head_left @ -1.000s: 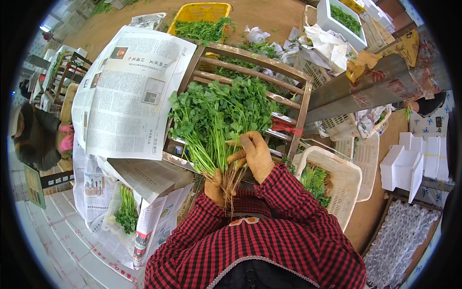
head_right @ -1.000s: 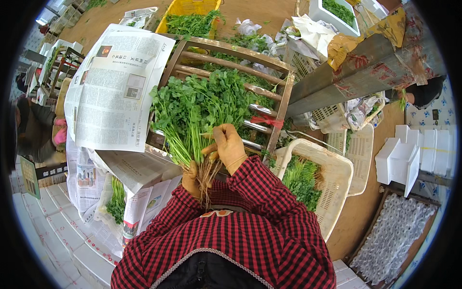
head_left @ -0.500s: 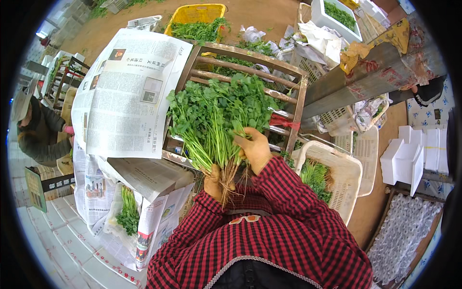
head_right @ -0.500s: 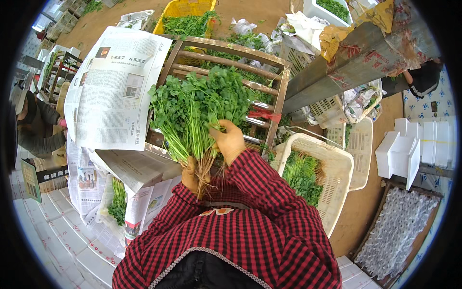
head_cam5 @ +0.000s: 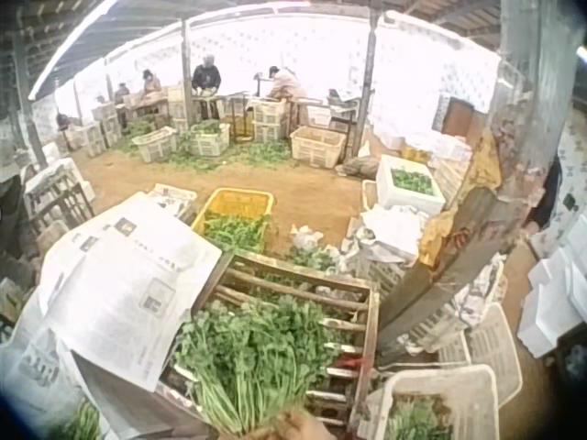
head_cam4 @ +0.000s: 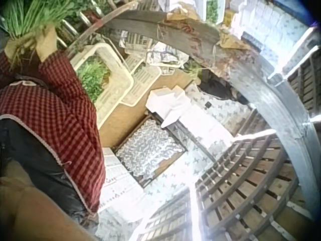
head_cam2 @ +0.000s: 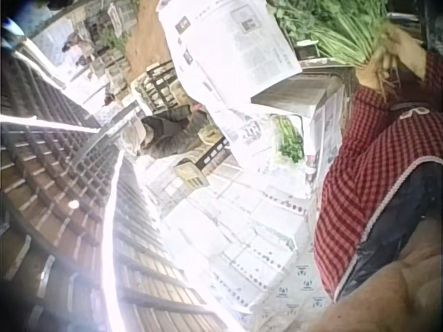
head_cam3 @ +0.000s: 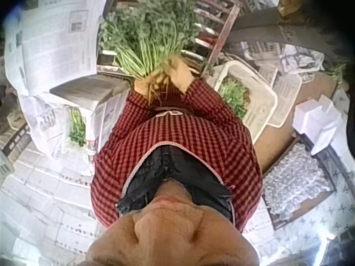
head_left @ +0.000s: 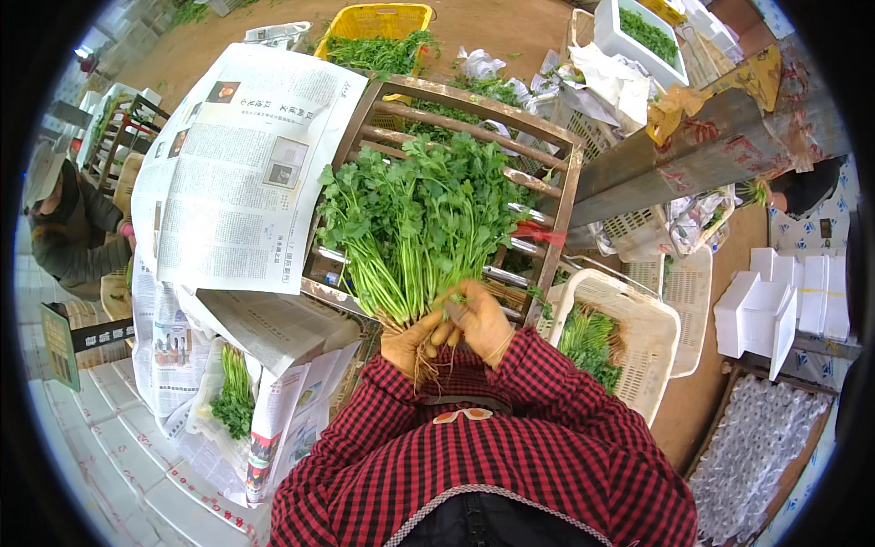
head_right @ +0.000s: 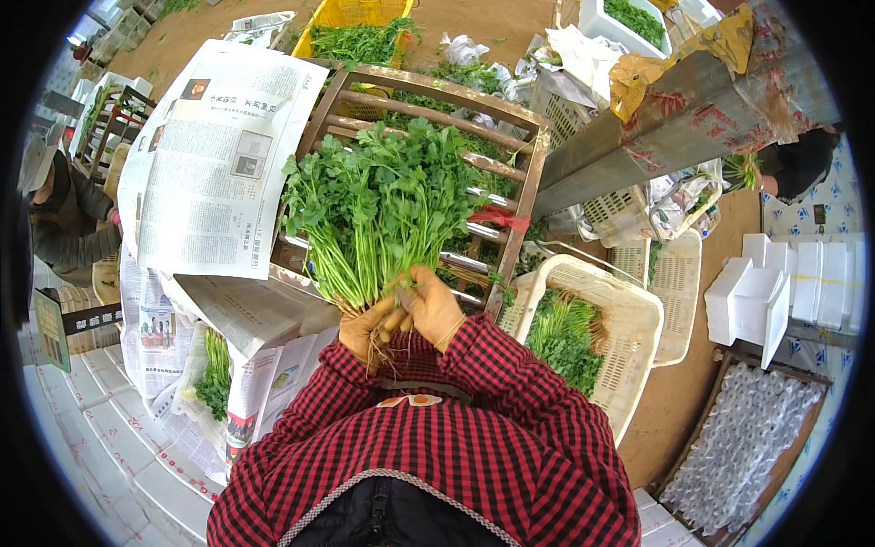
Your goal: The person gathers small bunches of green herbs from a large crate, aligns the stems on a metal frame, and secures each bunch with a rubber band before placing them into a separate container.
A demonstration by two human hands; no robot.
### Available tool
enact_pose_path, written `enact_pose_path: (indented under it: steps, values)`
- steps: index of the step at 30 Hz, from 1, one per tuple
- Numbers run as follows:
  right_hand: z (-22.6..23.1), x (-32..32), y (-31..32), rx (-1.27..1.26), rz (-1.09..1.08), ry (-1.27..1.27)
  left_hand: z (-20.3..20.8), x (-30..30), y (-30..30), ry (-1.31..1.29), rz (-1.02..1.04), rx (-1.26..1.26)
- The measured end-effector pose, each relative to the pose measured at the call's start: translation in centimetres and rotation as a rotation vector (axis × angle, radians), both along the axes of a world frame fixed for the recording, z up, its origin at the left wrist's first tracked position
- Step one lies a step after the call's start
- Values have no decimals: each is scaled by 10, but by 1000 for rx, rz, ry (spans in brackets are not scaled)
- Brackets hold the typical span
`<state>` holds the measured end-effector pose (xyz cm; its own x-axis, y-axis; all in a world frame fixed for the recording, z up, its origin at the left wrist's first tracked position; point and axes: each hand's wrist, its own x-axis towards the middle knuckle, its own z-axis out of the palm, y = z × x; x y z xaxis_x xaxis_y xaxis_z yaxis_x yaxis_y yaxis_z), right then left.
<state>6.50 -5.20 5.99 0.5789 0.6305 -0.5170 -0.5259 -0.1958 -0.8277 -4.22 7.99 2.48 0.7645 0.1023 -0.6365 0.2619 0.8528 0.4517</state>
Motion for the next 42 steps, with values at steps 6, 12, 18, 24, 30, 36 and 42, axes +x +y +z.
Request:
enact_pose_path:
  steps: [6,12,18,24,30,36,42]
  values:
    - [32,14,-1,-85,242,131,-88,-30,-1,-58,-86,62]
    - [118,53,-14,-87,429,197,-35,-21,7,-271,-388,1428]
    - [222,103,-28,118,256,-149,-2,-3,-4,127,95,301]
    - [157,276,5,-578,-191,-1315,-32,-9,-6,-59,-56,491]
    - [105,115,12,-161,-256,-529,1,-3,-2,88,136,136]
    - [23,54,6,-713,334,-893,-93,-33,-10,-121,166,391]
    - [51,55,15,-684,248,-994,-42,-22,4,-87,-180,657]
